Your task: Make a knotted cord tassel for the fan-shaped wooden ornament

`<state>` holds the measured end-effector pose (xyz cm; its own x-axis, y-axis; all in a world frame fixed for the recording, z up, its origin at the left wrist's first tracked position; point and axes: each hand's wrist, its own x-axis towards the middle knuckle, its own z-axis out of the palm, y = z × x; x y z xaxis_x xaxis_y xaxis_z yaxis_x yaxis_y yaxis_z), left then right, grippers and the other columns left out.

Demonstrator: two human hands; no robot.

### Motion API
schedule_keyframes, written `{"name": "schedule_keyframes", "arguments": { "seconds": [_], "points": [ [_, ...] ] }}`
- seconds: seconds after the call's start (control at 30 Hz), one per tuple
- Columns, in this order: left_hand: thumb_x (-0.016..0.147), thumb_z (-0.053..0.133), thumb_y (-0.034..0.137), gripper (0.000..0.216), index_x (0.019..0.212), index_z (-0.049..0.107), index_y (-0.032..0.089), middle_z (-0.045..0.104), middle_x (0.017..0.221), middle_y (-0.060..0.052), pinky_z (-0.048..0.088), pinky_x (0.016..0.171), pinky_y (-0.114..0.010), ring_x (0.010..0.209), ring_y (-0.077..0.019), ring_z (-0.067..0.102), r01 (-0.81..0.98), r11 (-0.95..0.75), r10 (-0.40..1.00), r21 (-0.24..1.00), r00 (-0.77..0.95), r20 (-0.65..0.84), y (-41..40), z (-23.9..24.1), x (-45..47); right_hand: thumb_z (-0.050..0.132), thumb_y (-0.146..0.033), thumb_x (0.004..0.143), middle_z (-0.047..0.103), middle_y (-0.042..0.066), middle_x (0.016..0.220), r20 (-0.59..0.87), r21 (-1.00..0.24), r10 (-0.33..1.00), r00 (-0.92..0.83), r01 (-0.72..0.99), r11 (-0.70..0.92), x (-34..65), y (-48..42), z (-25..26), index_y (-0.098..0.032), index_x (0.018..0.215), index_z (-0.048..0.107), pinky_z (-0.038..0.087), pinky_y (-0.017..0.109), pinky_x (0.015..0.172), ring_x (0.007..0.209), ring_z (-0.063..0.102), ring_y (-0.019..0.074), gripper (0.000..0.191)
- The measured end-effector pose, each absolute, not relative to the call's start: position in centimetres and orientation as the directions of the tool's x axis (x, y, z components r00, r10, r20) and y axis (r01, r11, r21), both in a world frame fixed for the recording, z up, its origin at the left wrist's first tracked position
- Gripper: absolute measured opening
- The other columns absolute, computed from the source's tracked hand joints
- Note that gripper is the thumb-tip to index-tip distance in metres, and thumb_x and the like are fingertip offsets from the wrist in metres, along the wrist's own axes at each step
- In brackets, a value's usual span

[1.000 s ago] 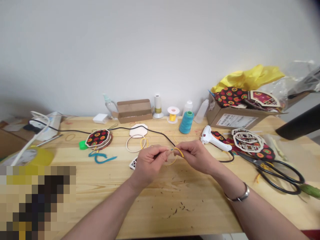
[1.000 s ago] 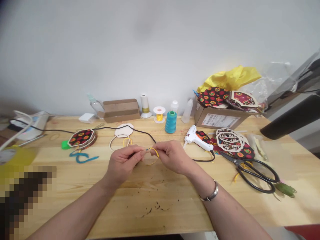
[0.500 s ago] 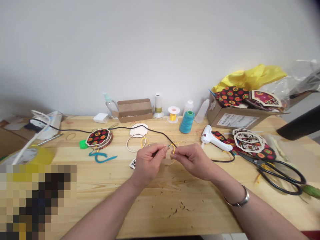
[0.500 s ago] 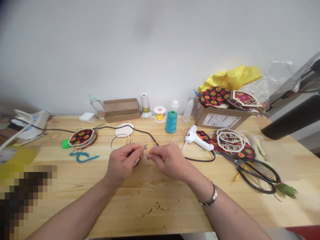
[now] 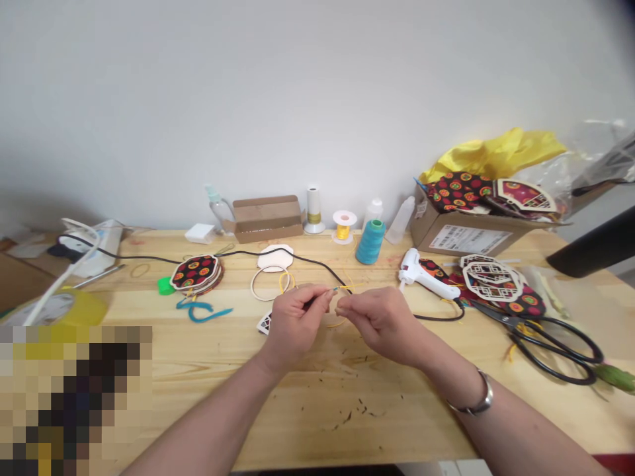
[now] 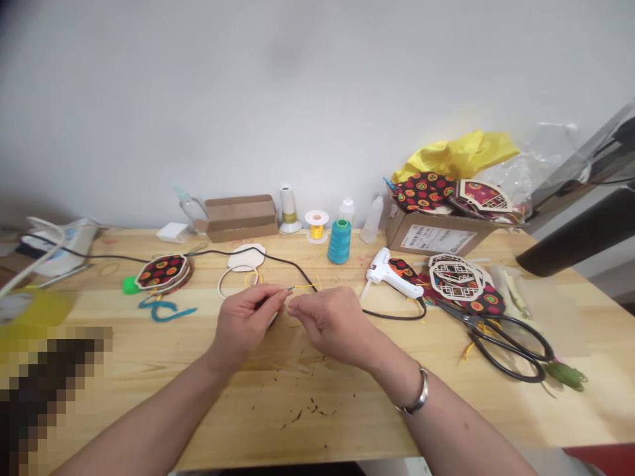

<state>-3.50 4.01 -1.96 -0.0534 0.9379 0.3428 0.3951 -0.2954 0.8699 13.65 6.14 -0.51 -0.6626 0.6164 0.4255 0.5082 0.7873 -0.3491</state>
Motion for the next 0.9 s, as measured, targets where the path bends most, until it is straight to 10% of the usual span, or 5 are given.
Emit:
{"name": "schedule_keyframes", "arguments": {
  "seconds": [0.17, 0.3, 0.63, 0.9],
  "points": [
    [0.083, 0.054, 0.019, 0.017, 0.078, 0.07, 0.019, 0.068, 0.069, -0.001, 0.044, 0.061, -0.023, 0.064, -0.0135, 0.059, 0.437, -0.372, 0.928, 0.819, 0.147, 0.343, 4.1, -2.1, -3.5, 0.042, -0.01, 0.082, 0.052, -0.001, 0.055, 0.521, 0.075, 0.445, -0.729, 0.558, 0.826, 13.6, 5.9, -1.3, -0.017, 0.077, 0.058, 0.017, 0.03, 0.049, 0.05, 0.04, 0.0124, 0.019],
    [0.084, 0.051, 0.017, 0.02, 0.074, 0.069, 0.019, 0.061, 0.06, 0.001, 0.04, 0.057, -0.022, 0.057, -0.0114, 0.053, 0.45, -0.43, 0.9, 0.783, 0.281, 0.333, 4.0, -2.0, -3.4, 0.04, -0.011, 0.085, 0.052, 0.0, 0.056, 0.539, 0.132, 0.407, -0.738, 0.551, 0.824, 13.9, 5.9, -1.0, -0.017, 0.076, 0.058, 0.019, 0.03, 0.05, 0.052, 0.042, 0.0133, 0.02],
    [0.082, 0.057, 0.019, 0.015, 0.072, 0.068, 0.017, 0.06, 0.062, -0.001, 0.044, 0.058, -0.024, 0.059, -0.0119, 0.053, 0.243, -0.352, 0.918, 0.904, 0.279, 0.283, 3.7, -1.3, -3.4, 0.046, -0.019, 0.088, 0.057, -0.002, 0.06, 0.325, -0.577, 0.715, -0.619, 0.469, 0.669, 14.5, 7.6, -0.3, -0.015, 0.073, 0.062, 0.031, 0.02, 0.053, 0.055, 0.048, 0.0083, 0.022],
    [0.082, 0.056, 0.02, 0.015, 0.073, 0.068, 0.017, 0.059, 0.06, 0.001, 0.043, 0.054, -0.021, 0.056, -0.0108, 0.052, 0.302, -0.351, 0.935, 0.886, 0.064, 0.348, 3.7, -1.3, -3.4, 0.046, -0.018, 0.086, 0.049, -0.004, 0.056, 0.248, -0.731, 0.775, -0.581, 0.413, 0.543, 14.2, 7.7, -0.9, -0.015, 0.068, 0.059, 0.03, 0.02, 0.052, 0.054, 0.04, 0.0081, 0.023]
  ]
}}
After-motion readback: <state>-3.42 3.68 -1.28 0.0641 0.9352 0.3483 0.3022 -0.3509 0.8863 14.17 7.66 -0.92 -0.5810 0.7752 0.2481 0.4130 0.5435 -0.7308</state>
